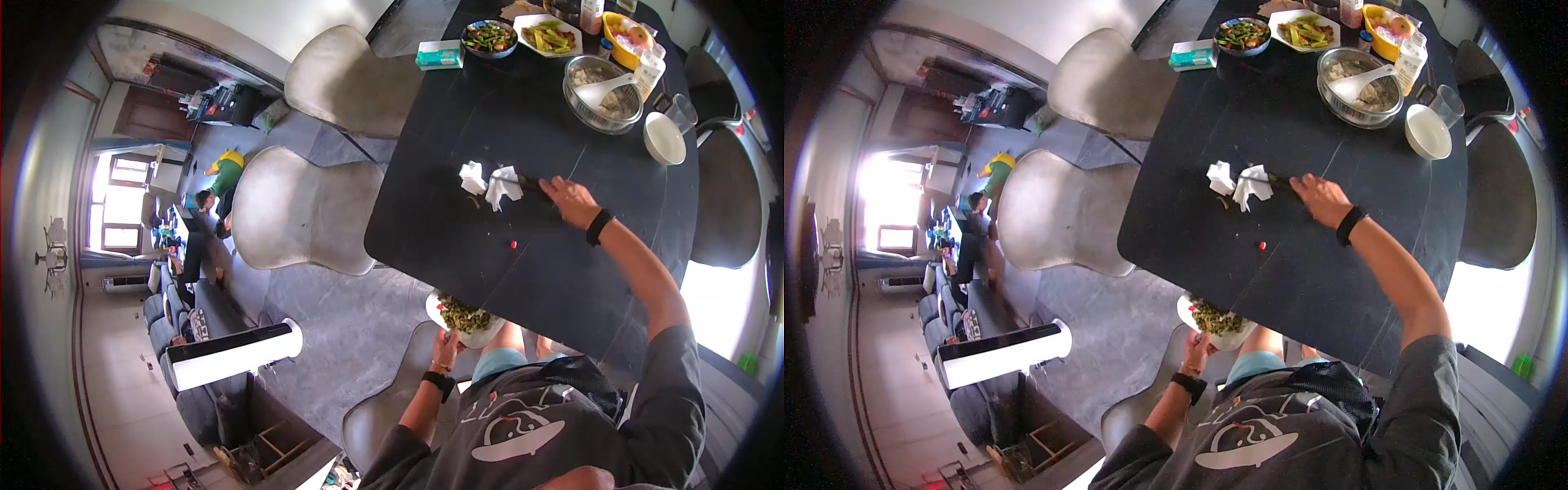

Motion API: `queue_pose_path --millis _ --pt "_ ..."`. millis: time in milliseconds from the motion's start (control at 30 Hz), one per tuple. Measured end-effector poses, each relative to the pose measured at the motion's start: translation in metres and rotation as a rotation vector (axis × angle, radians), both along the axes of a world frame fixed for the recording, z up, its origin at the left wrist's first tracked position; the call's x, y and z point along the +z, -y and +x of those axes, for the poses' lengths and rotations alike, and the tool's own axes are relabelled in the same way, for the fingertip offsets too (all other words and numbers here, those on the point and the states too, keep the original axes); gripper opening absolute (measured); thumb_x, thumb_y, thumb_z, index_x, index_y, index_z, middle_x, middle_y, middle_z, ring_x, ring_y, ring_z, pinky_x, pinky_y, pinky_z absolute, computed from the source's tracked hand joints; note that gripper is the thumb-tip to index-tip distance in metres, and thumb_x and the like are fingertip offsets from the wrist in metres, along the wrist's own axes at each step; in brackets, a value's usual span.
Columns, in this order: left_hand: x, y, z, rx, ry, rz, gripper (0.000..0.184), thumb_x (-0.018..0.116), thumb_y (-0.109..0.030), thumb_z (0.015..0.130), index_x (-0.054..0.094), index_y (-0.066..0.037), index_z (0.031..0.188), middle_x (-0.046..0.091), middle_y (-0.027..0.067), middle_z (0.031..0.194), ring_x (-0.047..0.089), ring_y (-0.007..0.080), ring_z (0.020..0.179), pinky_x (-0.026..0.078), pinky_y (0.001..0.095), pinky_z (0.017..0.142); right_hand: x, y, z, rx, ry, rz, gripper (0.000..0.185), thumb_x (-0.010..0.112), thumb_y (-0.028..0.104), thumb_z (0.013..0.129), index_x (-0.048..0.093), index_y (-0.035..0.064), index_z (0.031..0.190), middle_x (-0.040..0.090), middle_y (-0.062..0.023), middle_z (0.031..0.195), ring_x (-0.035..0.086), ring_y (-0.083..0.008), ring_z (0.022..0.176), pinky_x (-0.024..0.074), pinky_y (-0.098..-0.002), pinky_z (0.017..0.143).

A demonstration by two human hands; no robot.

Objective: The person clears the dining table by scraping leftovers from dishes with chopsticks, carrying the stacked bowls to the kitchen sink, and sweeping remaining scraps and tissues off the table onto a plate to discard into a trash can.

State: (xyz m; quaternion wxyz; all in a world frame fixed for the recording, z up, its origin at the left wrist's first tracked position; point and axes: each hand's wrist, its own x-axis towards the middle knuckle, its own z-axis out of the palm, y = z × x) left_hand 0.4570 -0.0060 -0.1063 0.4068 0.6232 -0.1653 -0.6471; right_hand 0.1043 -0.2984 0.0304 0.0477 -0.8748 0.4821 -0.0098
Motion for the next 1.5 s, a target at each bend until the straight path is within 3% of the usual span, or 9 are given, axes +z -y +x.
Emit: queue_pose_path --millis 100,133,367,433,767,1167,1233,1500 --pt "0.023 0.001 -0.012 -0.024 0.056 -0.019 0.024 0.051 -0.018 0.088 0.046 -0.006 0.108 0.059 0.0028 0.076 0.055 0.0092 0.056 0.048 0.0241 0.05 0.001 -0.037 0.022 0.061 0.032 0.046 0.047 0.049 0.001 0.076 0.043 0.0036 0.122 0.049 -0.0125 0.094 0.057 -0.0249 0.083 0.0499 -0.034 0.07" --pt "0.016 -0.003 -0.007 -0.067 0.017 -0.037 0.029 0.052 -0.02 0.088 0.042 -0.006 0.111 0.061 0.007 0.087 0.061 0.014 0.068 0.051 0.0269 0.058 0.002 -0.052 0.029 0.09 0.038 0.006 0.044 0.048 0.004 0.077 0.044 0.0029 0.122 0.05 -0.0121 0.093 0.057 -0.0248 0.081 0.0505 -0.0337 0.068" --pt "0.008 -0.021 -0.022 -0.015 0.077 -0.089 0.029 0.053 -0.02 0.088 0.042 -0.009 0.113 0.061 0.0054 0.083 0.059 0.0118 0.063 0.051 0.0257 0.053 -0.015 -0.133 0.054 0.11 0.058 -0.08 0.041 0.048 0.007 0.078 0.045 0.0021 0.119 0.049 -0.0105 0.093 0.056 -0.0218 0.082 0.0514 -0.0313 0.064" --pt "0.017 -0.021 -0.029 0.05 0.045 -0.075 0.027 0.051 -0.014 0.088 0.045 -0.007 0.112 0.059 0.0049 0.082 0.057 0.0113 0.062 0.05 0.026 0.051 -0.01 -0.15 0.059 0.123 0.078 -0.1 0.041 0.048 0.007 0.077 0.046 0.0016 0.118 0.049 -0.0098 0.093 0.056 -0.0218 0.083 0.0515 -0.0313 0.062" --pt "0.018 -0.039 -0.032 0.053 0.046 -0.099 0.027 0.051 -0.013 0.086 0.045 -0.007 0.111 0.061 0.0071 0.079 0.059 0.0127 0.06 0.052 0.0271 0.052 -0.014 -0.217 0.092 0.213 0.103 0.059 0.047 0.049 0.008 0.075 0.042 0.0002 0.122 0.049 -0.0118 0.094 0.055 -0.0251 0.084 0.0513 -0.033 0.062" --pt "0.014 -0.052 -0.033 0.1 0.012 -0.081 0.025 0.05 -0.012 0.085 0.047 -0.007 0.109 0.061 0.0076 0.084 0.06 0.0135 0.062 0.052 0.028 0.054 0.001 -0.226 0.084 0.3 0.174 -0.003 0.047 0.052 0.01 0.075 0.045 0.0028 0.121 0.048 -0.0081 0.088 0.054 -0.0207 0.08 0.0509 -0.0303 0.057" --pt "0.006 -0.051 -0.03 0.066 0.019 -0.066 0.025 0.051 -0.013 0.085 0.047 -0.009 0.109 0.06 0.0064 0.086 0.06 0.0129 0.064 0.052 0.0274 0.055 0.0 -0.221 0.08 0.252 0.122 0.001 0.046 0.052 0.008 0.074 0.045 -0.0006 0.118 0.05 -0.0089 0.088 0.055 -0.0211 0.081 0.0514 -0.0302 0.058" --pt "0.009 -0.043 -0.028 0.143 -0.014 -0.069 0.025 0.05 -0.014 0.086 0.045 -0.01 0.111 0.059 0.004 0.083 0.059 0.0123 0.064 0.051 0.0267 0.054 -0.001 -0.195 0.062 0.244 0.229 0.086 0.054 0.053 0.004 0.07 0.044 0.0058 0.123 0.049 -0.0099 0.093 0.056 -0.0251 0.084 0.0506 -0.0342 0.065"
